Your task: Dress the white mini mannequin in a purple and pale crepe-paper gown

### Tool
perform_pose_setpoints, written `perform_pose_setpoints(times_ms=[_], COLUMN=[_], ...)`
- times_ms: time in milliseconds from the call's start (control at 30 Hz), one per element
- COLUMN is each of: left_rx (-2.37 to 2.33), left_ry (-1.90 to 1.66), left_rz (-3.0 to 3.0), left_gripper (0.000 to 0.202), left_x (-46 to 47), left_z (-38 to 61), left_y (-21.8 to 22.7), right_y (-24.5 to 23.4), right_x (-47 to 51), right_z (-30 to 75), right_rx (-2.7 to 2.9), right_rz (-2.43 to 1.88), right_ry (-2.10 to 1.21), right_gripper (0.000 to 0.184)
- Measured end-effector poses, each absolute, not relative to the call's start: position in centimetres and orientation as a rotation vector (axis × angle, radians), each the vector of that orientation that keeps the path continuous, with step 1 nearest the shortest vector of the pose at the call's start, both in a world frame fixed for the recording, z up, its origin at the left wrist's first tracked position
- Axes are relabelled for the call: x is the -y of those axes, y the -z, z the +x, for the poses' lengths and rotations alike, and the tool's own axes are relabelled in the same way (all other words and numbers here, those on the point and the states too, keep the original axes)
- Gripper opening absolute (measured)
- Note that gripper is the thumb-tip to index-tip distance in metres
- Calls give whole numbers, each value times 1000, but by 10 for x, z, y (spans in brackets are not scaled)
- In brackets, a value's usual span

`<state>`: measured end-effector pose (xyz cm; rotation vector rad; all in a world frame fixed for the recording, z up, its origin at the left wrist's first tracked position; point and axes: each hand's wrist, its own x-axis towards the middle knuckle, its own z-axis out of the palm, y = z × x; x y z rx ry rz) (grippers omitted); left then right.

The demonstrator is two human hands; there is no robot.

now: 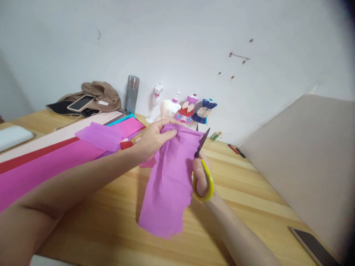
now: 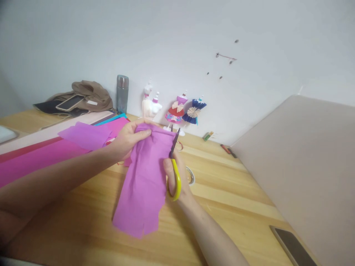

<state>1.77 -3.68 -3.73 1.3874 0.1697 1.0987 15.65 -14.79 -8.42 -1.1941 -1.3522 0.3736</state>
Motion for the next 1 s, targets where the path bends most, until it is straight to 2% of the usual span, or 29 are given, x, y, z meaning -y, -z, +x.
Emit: perform_pose_setpoints(times_ms=[433, 1000], left_rx=[-229, -212], left_ry=[-1142, -1158], left_rz=[1407, 1441], left_gripper=[18, 22], left_x=[41, 41], left_z=[18, 18], left_y=[38, 38], right_y=[77, 67], right_x=[145, 152], right_z=[156, 151], right_rx=[1379, 1323], right_rz=[-1134, -1348], right_ry=[-394, -282], right_gripper=[53, 41])
